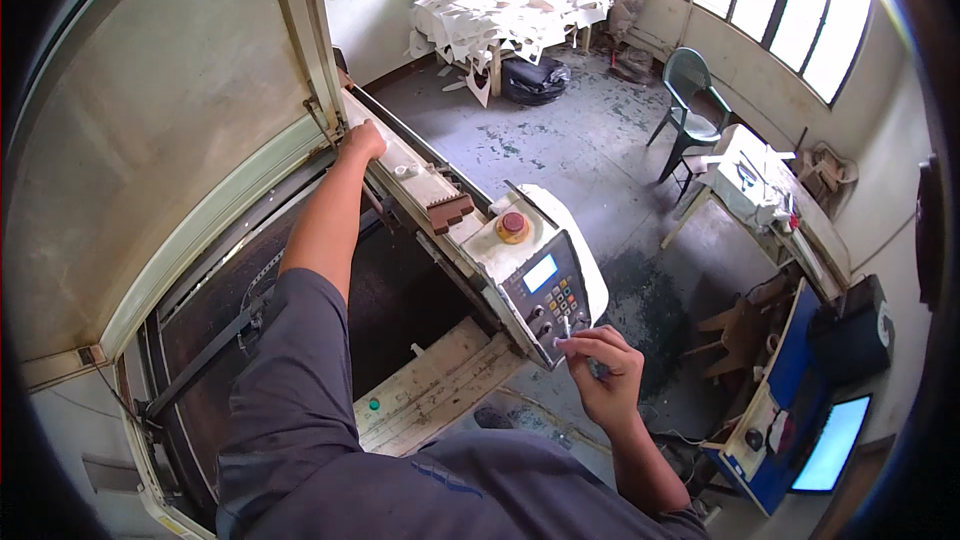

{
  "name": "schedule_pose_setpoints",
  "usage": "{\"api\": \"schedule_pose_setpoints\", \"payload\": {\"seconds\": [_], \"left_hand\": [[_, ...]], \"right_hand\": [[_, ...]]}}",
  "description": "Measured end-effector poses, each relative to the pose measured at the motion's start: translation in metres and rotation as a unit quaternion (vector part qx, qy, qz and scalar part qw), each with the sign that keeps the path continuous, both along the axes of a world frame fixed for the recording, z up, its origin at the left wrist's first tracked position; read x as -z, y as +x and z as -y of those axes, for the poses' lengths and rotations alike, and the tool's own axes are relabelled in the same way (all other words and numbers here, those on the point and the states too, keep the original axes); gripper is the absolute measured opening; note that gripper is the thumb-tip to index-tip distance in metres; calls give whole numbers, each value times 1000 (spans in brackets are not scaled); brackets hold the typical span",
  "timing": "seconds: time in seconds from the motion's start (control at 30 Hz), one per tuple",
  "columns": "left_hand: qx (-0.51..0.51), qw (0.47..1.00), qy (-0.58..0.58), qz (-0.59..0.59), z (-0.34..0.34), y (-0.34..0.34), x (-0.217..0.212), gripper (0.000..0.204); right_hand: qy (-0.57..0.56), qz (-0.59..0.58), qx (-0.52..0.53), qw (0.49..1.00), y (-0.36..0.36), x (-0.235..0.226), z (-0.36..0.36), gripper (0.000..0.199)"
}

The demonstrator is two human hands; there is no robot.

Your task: The recorder is cleaning components of a large industrial machine, likely a laser cutter or similar, using cotton swabs and a cleaning solution.

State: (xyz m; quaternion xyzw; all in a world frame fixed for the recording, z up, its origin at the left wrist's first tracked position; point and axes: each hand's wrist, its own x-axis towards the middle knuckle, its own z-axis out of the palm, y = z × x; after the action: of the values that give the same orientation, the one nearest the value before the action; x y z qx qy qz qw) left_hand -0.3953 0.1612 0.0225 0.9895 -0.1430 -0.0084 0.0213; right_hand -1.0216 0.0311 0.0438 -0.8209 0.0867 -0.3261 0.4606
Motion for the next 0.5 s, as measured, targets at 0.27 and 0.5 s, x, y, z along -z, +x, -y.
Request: {"api": "schedule_pose_setpoints", "payload": {"seconds": [0.27,0.5], "left_hand": [[8,997,-55,49,0,-33,-9,49],[157,905,-279,282,-54,-90,-24,66]], "right_hand": [[37,-11,-6,999,6,7,-18,25],[54,-41,-96,993,29,20,-36,26]]}}
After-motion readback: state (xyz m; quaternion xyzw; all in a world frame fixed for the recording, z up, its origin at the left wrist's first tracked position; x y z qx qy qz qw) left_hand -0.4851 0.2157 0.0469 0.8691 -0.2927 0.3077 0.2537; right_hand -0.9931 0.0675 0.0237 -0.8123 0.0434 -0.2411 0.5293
